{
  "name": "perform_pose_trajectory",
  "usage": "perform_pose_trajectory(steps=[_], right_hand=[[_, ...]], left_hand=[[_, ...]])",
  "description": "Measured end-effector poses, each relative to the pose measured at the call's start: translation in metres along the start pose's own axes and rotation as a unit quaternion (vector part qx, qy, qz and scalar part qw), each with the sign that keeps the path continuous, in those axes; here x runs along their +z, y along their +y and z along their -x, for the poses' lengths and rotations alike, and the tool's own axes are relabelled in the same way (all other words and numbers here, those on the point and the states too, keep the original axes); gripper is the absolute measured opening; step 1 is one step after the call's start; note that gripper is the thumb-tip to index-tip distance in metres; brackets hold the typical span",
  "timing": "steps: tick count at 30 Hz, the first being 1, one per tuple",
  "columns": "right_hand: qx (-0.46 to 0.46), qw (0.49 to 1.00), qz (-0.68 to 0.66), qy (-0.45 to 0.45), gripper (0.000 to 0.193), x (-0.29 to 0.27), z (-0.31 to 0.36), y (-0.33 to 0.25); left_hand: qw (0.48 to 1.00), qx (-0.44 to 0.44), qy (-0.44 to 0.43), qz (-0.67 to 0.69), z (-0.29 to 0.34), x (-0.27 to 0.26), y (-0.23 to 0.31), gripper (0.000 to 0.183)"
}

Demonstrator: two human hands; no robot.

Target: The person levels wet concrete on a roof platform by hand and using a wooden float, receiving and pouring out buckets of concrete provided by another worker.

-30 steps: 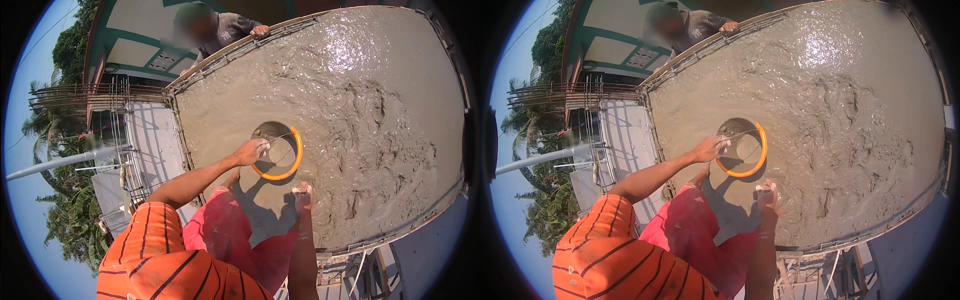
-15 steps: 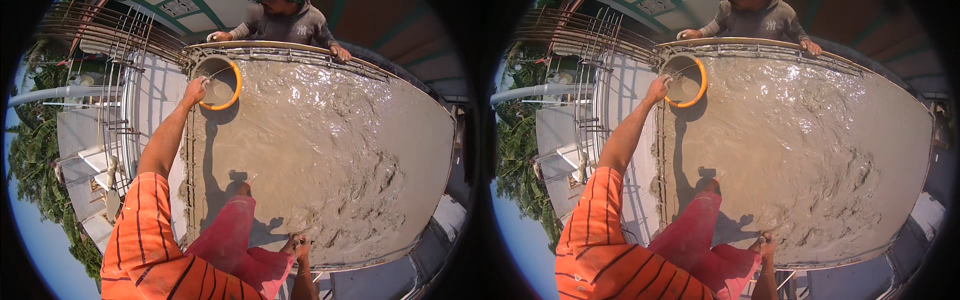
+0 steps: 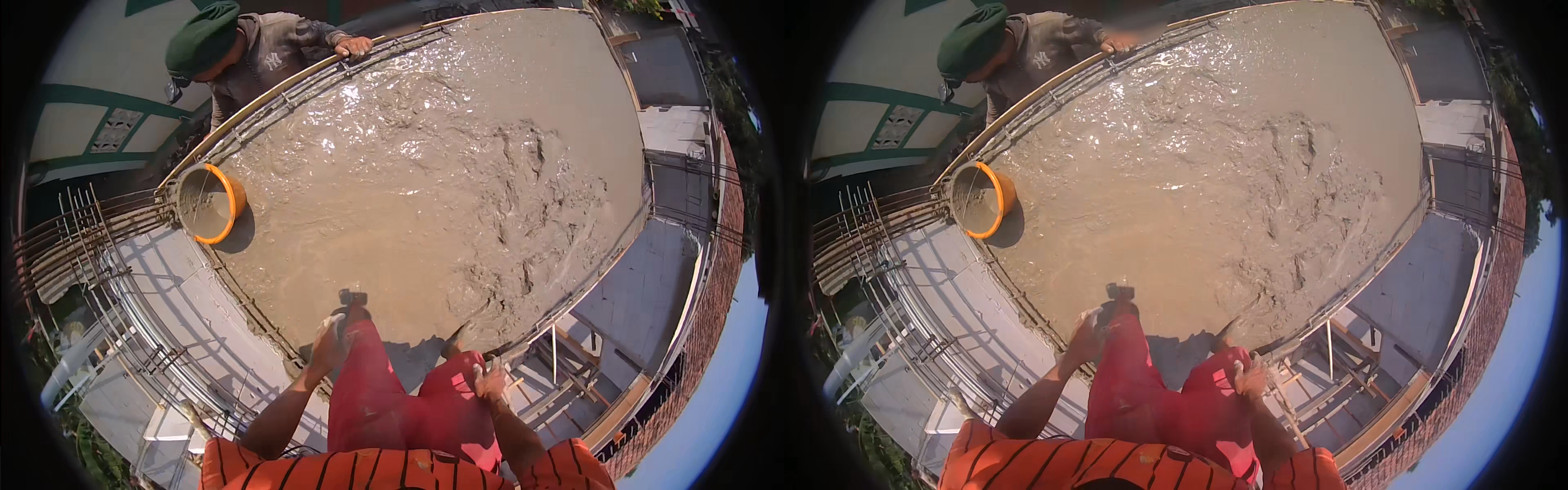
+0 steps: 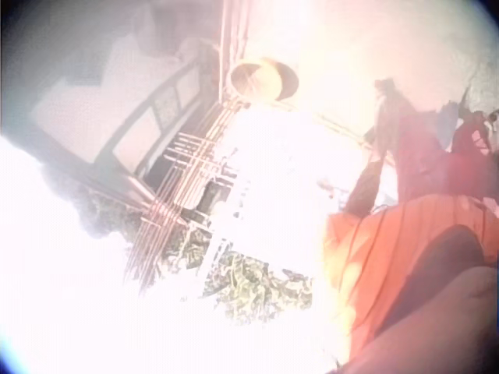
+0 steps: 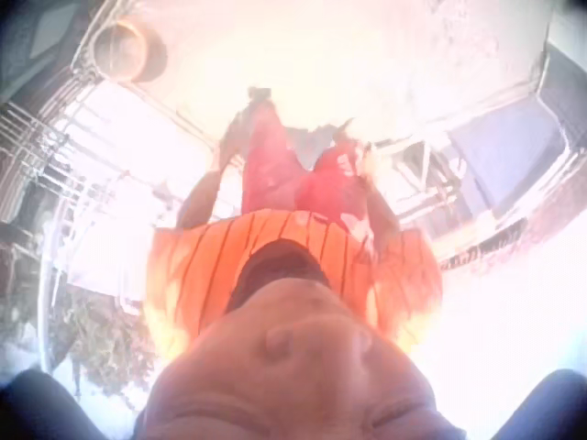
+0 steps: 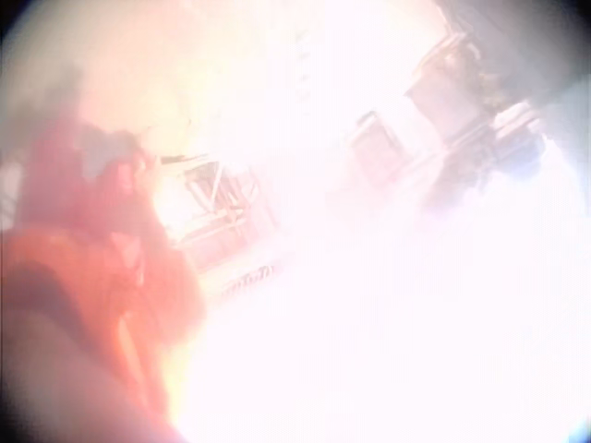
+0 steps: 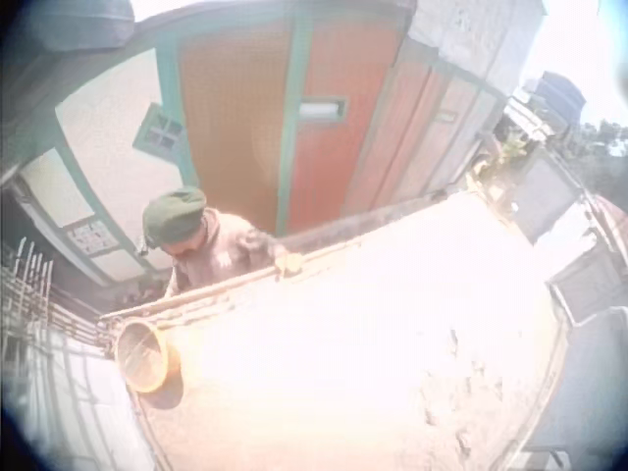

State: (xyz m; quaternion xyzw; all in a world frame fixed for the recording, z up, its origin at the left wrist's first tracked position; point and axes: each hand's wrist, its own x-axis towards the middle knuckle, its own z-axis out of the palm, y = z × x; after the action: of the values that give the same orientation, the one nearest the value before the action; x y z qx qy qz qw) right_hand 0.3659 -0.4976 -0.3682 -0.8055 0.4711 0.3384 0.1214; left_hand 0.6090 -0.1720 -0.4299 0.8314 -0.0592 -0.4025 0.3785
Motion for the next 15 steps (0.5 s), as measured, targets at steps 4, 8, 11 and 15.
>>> perform_pose_trajectory(steps=[4, 8, 11, 15], right_hand=[[0.129, 0.988, -0.048, -0.064, 0.072, -0.002, 0.034, 0.008], [0.21, 0.967, -0.113, -0.086, 0.07, 0.04, 0.06, 0.039], [0.187, 0.957, -0.187, -0.123, 0.064, 0.047, 0.066, 0.044], [0.153, 0.971, -0.159, -0.087, 0.06, 0.082, 0.082, 0.054]], left_hand=[[0.982, 0.028, -0.091, -0.163, 0.05, 0.082, 0.032, 0.051], [0.965, 0.03, -0.123, -0.229, 0.042, 0.103, 0.044, 0.046], [0.937, 0.009, -0.147, -0.316, 0.037, 0.105, 0.054, 0.042], [0.926, -0.006, -0.137, -0.351, 0.044, 0.112, 0.058, 0.039]])
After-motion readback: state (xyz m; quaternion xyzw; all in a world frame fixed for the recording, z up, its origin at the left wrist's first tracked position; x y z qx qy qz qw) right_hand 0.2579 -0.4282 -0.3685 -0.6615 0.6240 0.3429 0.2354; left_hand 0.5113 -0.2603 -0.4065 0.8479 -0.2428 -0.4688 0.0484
